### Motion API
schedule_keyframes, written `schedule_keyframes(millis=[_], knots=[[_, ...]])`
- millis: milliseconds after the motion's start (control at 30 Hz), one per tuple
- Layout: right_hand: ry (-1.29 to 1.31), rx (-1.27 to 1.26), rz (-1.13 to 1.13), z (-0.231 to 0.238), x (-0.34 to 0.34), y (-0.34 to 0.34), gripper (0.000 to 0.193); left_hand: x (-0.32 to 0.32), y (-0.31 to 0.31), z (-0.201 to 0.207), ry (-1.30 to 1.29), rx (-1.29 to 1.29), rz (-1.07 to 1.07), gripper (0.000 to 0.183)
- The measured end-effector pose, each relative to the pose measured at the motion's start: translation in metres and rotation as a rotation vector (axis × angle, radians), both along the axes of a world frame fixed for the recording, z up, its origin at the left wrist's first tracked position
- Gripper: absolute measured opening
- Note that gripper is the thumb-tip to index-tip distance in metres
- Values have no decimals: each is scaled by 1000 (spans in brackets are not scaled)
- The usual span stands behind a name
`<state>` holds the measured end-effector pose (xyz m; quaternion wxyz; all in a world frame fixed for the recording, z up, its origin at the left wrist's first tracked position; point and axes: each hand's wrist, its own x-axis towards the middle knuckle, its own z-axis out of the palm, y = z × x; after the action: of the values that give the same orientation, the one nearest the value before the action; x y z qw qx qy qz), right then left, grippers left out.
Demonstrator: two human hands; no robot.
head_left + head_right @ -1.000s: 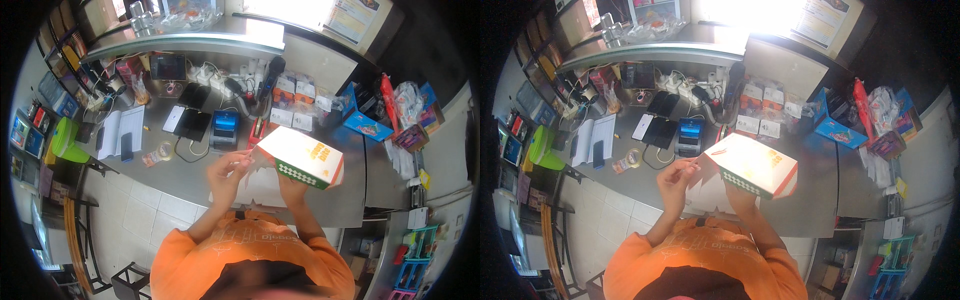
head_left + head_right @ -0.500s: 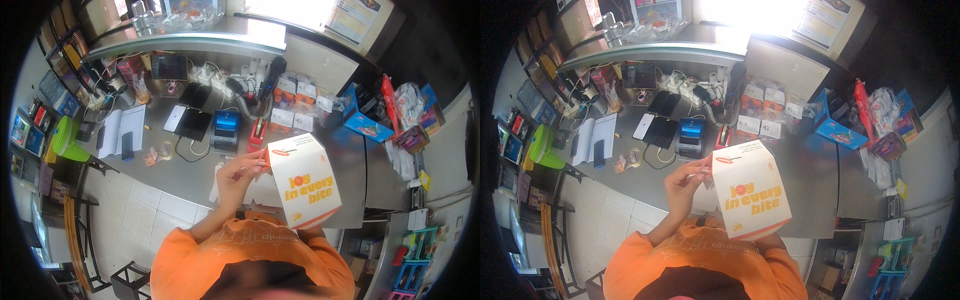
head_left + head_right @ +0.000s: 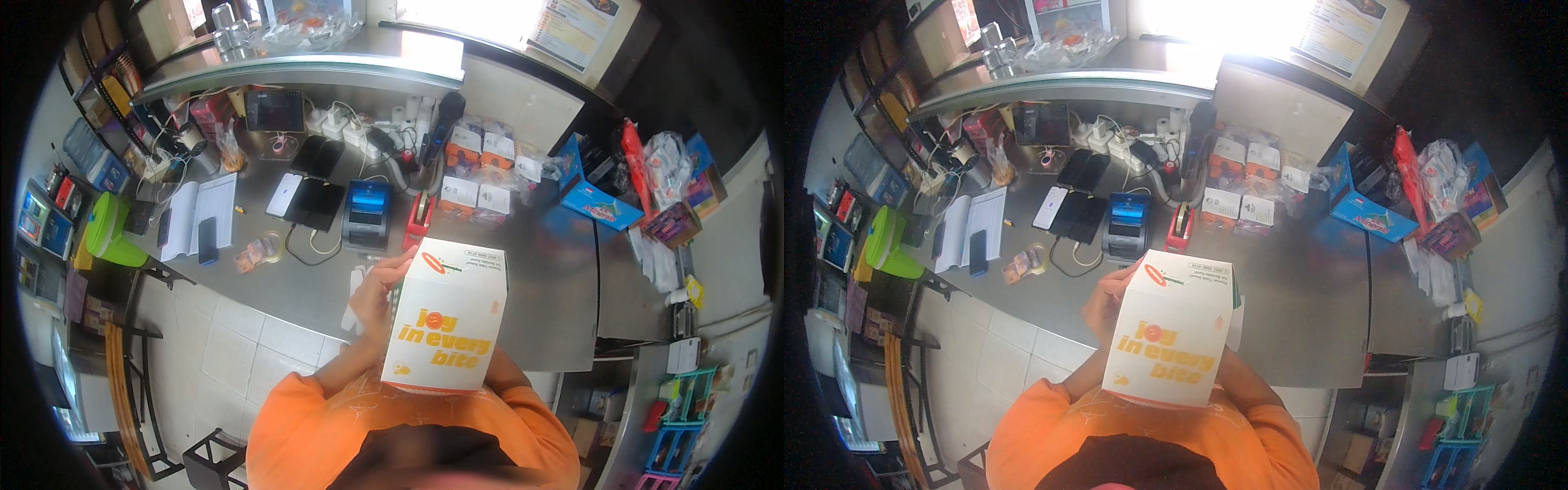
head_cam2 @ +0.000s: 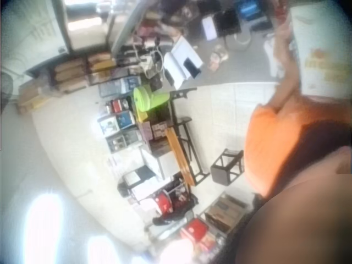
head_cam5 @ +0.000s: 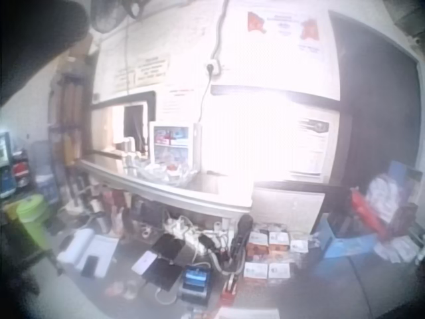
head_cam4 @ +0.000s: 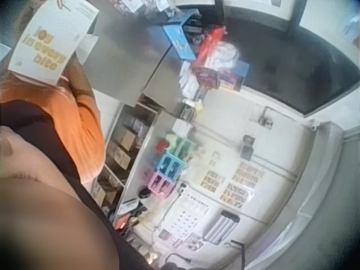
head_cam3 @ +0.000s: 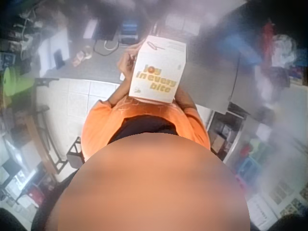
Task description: The person assembles small white cardboard boxes at a counter. They fold the flaps, tuck the tabs, and close each box, then place the finished boxes on the counter. The person also briefly handles a smartphone and a small orange item during the process.
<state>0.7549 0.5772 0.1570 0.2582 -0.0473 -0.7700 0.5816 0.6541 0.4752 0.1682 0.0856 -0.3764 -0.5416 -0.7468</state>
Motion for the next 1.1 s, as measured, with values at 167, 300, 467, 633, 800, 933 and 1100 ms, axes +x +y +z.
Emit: schedule_keyframes(millis=[167, 300, 467, 633, 800, 933, 1100], knots=[[80, -475, 146, 16, -21, 8, 39, -37, -34, 13, -286, -173, -111, 20], [190, -1375, 392, 28, -19, 28, 47, -43, -47, 13, -315, -212, -11, 22], [78, -1221, -13, 27, -24, 48, 36, -48, -11, -3, 126, 433, -250, 29], [281, -833, -359, 40, -17, 45, 23, -95, -43, -1, 218, -233, 71, 39], [217, -515, -378, 44, -29, 24, 15, -56, -25, -3, 825, -538, 79, 50], [129, -198, -390, 41, -27, 14, 10, -43, -8, 6, 871, -388, 265, 41], [212, 496, -410, 39, -24, 2, 11, -30, -4, 10, 436, -255, 250, 27]])
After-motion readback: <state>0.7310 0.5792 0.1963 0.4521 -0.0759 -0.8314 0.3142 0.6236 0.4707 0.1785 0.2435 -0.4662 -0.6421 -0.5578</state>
